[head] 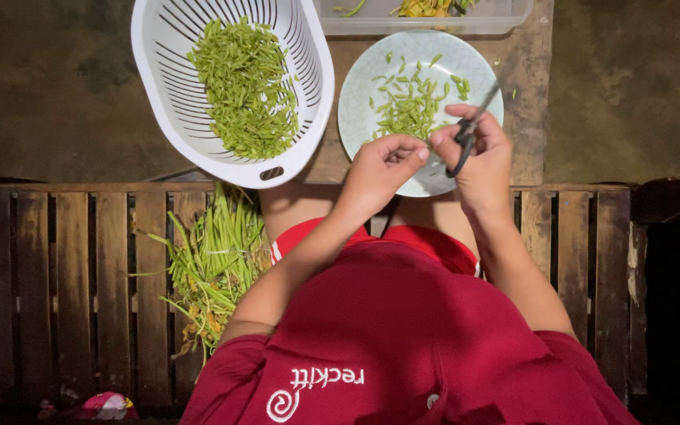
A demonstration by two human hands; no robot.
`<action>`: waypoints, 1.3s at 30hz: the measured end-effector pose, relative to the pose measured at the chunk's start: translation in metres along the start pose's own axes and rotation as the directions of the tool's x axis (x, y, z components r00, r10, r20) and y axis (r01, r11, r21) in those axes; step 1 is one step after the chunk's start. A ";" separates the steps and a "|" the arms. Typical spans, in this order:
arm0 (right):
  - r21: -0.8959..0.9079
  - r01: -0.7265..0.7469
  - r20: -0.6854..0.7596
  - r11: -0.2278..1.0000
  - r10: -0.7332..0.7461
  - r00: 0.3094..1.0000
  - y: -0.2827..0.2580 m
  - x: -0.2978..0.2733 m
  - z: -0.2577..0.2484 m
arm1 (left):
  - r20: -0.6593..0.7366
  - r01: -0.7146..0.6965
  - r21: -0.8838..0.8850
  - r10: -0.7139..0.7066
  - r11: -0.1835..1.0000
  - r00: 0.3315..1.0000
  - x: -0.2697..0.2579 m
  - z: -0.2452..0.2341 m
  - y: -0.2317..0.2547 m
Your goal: The person uses scissors to cut long green vegetable stems into small pieces over a plate, then transfers the cut pieces into a white colander. The person repeats this process with multiple stems, occasionally picking up new stems from a nearby container.
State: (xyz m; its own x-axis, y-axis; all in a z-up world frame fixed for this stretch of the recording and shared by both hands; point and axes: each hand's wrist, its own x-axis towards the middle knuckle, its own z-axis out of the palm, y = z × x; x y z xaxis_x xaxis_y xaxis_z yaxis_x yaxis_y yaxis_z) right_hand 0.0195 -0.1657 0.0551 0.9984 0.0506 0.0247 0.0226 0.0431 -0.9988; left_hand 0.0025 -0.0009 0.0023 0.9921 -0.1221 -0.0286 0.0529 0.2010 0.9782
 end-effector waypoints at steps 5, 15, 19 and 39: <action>-0.012 -0.184 0.050 0.983 0.184 0.982 -0.009 -0.005 -0.007 | -0.153 -0.066 -0.098 0.050 0.993 0.987 0.004 -0.001 0.000; -0.145 -0.361 0.352 0.921 0.389 0.851 -0.005 -0.034 -0.009 | -0.196 -0.053 -0.150 0.023 0.987 0.980 0.007 -0.005 0.001; -0.142 -0.372 0.290 0.917 0.398 0.870 -0.008 -0.036 -0.006 | -0.207 -0.057 -0.141 0.027 0.988 0.978 0.009 -0.006 0.005; -0.014 -0.264 0.425 0.964 0.245 0.872 0.005 -0.039 -0.010 | -0.205 -0.080 -0.093 0.059 0.992 0.977 0.005 -0.006 0.008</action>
State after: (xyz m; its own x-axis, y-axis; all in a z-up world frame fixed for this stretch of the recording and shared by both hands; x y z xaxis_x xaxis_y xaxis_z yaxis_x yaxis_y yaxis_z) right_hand -0.0187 -0.1769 0.0493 0.8538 0.4784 -0.2054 -0.2415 0.0144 -0.9703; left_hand 0.0084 0.0063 0.0090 0.9957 0.0918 -0.0121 -0.0160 0.2997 0.9539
